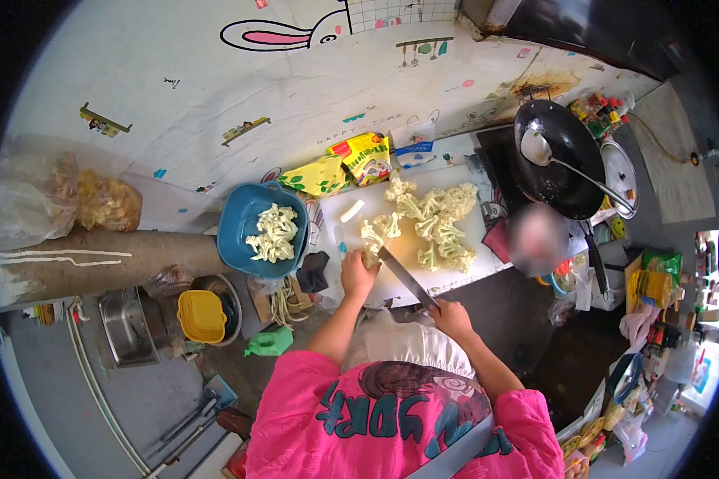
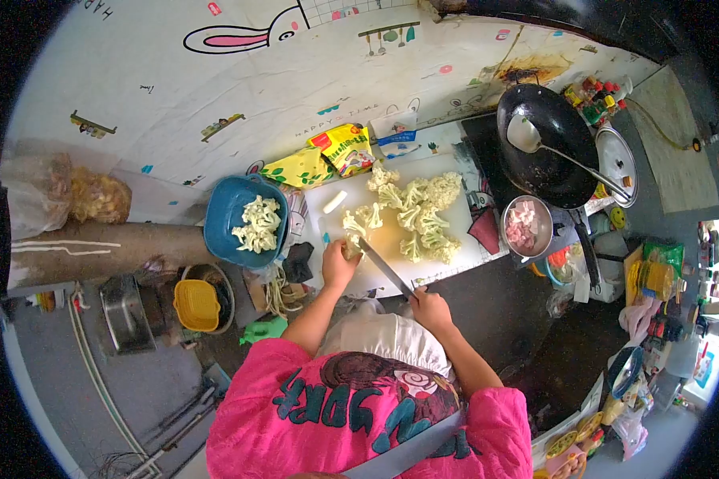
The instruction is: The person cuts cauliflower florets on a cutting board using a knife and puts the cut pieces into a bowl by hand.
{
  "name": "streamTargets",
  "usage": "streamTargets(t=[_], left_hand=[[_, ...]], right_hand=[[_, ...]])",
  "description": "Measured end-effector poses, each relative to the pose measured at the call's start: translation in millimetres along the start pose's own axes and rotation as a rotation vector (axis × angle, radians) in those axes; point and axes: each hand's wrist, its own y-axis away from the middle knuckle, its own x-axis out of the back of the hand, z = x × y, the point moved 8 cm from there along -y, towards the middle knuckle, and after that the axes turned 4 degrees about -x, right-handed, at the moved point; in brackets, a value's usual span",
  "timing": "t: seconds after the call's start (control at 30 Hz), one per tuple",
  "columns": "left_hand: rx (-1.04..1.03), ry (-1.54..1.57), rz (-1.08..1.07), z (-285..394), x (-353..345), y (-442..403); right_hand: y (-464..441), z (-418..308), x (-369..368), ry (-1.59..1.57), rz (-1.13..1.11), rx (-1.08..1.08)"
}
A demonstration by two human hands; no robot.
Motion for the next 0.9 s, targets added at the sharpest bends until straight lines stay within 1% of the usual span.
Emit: streamTargets(t=[0.23,0.43,0.63,0.73,0.9], left_hand=[[0.131,-0.002,-0.059,5,-5,-8],[0.207,-0.095,-0.127,21,-5,-14],[0.194,-0.125,-0.119,21,-6,-16],[0.187,-0.163,-0.16,23,-7,-15],[0.112,-0.244,-0.159,30,-7,-13]], right_hand=[[-5,-3,-3,0.031,-0.016,-0.02],[-10,1,-11,0.021,-0.037,-0.038],[-11,0,-11,0.01,-0.03,-0.037],[-12,2,-14,-0.003,-0.04,-0.053],[-12,5,-19,-0.019,-0.063,-0.063]])
